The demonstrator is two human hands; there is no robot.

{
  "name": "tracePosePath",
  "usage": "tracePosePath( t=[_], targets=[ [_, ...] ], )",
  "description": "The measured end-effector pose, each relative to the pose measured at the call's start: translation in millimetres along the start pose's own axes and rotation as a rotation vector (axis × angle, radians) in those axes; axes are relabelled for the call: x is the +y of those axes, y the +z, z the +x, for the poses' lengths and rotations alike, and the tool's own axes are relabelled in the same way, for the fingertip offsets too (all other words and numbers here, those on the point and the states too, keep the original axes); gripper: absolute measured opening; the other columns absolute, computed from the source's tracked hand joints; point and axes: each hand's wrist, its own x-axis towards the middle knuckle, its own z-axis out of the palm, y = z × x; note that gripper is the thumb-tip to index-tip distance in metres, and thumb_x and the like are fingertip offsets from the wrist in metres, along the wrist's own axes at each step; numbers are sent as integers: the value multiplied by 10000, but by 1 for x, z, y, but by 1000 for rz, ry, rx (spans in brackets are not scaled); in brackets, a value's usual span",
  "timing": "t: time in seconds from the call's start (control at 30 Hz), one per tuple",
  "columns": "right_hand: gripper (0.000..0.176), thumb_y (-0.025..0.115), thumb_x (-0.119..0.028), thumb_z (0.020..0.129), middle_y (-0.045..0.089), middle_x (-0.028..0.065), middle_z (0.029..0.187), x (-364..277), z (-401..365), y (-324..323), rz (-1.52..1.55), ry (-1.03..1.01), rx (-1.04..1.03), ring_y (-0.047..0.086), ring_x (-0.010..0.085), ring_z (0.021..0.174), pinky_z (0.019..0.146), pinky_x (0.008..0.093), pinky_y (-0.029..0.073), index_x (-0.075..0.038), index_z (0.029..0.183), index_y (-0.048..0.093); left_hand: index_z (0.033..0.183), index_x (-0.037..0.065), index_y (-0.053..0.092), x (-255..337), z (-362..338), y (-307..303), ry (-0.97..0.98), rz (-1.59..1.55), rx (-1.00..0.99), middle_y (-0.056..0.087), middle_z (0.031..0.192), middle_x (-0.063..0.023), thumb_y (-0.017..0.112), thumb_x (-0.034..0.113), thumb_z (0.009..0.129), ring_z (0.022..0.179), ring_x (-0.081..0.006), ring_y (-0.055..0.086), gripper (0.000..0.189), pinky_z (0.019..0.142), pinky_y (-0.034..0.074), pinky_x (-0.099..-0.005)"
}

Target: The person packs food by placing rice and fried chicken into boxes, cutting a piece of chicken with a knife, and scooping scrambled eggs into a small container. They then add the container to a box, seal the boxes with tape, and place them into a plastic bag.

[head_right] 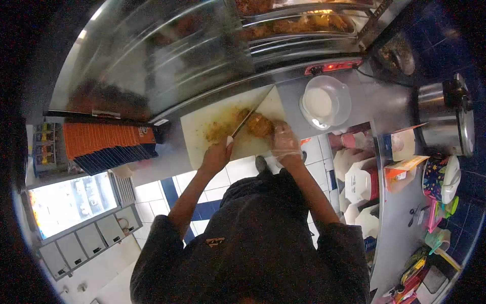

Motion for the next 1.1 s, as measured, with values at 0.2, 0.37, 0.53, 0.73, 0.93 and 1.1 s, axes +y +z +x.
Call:
tracePosePath(
  t=[0.2,0.37,0.53,0.73,0.93,1.1],
  targets=[
    [690,588,-341,896,428,244,1416,-28,44,1,-315,-363,-97,501,390,1206,979,482,464,-71,1483,344,1185,-5,426,-5,-71,-5,-32,-268,143,619,700,-287,520,252,984,659,-483,623,339,565,481,-570],
    [640,533,-348,924,424,249,1414,-50,74,0,-441,-379,-452,511,364,1199,950,485,486,-112,1491,350,1121,-22,440,-5,-121,2,-283,-394,163,599,661,-295,511,185,985,613,-497,604,258,508,451,-572],
    [579,524,-336,919,520,260,1273,-34,78,31,-444,-437,-369,557,393,1127,917,472,510,-70,1423,422,1057,-12,449,-7,-143,27,-302,-515,191,601,673,-281,477,216,1006,636,-494,612,235,509,437,-557],
    [391,505,-244,895,553,239,1245,-20,85,45,-112,-348,-345,574,403,1103,924,498,506,-58,1238,539,1020,-9,492,-33,-146,66,-339,-408,178,588,660,-254,461,215,1016,600,-446,610,226,504,438,-484],
    [397,547,-246,859,618,229,1060,-26,81,38,-127,-207,-23,633,373,975,789,493,533,-69,1213,553,1001,-3,501,-5,-134,24,-285,-460,153,556,603,-153,467,226,1026,509,-293,576,233,475,413,-410],
    [358,563,-281,886,631,146,1025,-19,72,-12,795,377,-106,639,296,922,753,448,542,-68,1174,563,1035,-23,499,1,-122,20,-280,-418,125,544,576,-145,452,237,1030,473,-257,541,264,453,394,-394]
  ],
)
